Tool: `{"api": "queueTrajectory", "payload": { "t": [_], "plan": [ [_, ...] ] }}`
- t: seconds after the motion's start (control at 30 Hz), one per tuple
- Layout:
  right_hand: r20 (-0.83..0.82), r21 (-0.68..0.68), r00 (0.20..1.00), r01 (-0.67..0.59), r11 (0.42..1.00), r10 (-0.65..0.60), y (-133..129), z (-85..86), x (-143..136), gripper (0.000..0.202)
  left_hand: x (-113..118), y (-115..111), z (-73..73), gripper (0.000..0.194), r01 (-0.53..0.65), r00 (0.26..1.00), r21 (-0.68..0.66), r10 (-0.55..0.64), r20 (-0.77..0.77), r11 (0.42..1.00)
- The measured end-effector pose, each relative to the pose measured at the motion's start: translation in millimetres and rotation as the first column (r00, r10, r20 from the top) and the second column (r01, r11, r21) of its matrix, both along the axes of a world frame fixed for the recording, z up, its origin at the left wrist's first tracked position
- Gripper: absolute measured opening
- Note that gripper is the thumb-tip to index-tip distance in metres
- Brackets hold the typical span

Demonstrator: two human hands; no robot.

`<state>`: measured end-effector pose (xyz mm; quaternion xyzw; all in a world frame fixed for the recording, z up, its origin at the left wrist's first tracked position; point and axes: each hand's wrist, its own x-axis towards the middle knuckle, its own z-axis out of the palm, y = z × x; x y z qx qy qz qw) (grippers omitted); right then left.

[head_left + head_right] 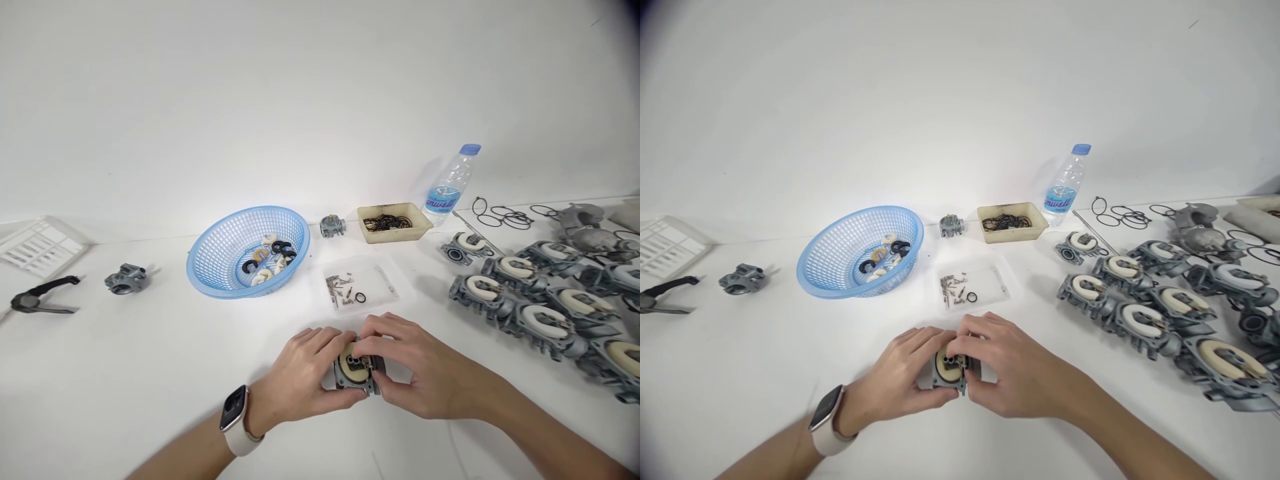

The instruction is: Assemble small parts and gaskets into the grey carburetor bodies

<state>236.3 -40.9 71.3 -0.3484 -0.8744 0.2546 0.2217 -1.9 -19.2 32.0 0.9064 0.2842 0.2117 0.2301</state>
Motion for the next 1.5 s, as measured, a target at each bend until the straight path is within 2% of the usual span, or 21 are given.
{"api": "queueTrajectory", "payload": {
  "t": [0.83,1.0,1.5],
  "plan": [
    [-0.001,-0.041,1.000,0.010,0.999,-0.010,-0.2,0.0,1.0,0.039,-1.3,-0.8,0.7,0.058,-0.003,1.000,-0.003,0.003,-0.001,1.000],
    [0.010,-0.055,0.999,0.043,0.998,-0.043,0.0,0.1,1.2,0.040,-1.2,-0.5,0.8,0.055,0.002,1.000,0.002,-0.002,-0.006,1.000],
    [-0.004,-0.037,1.000,0.014,0.999,-0.015,0.6,-0.2,1.1,0.040,-1.1,0.3,1.1,0.057,0.003,1.000,-0.008,-0.004,-0.002,1.000]
  ]
}}
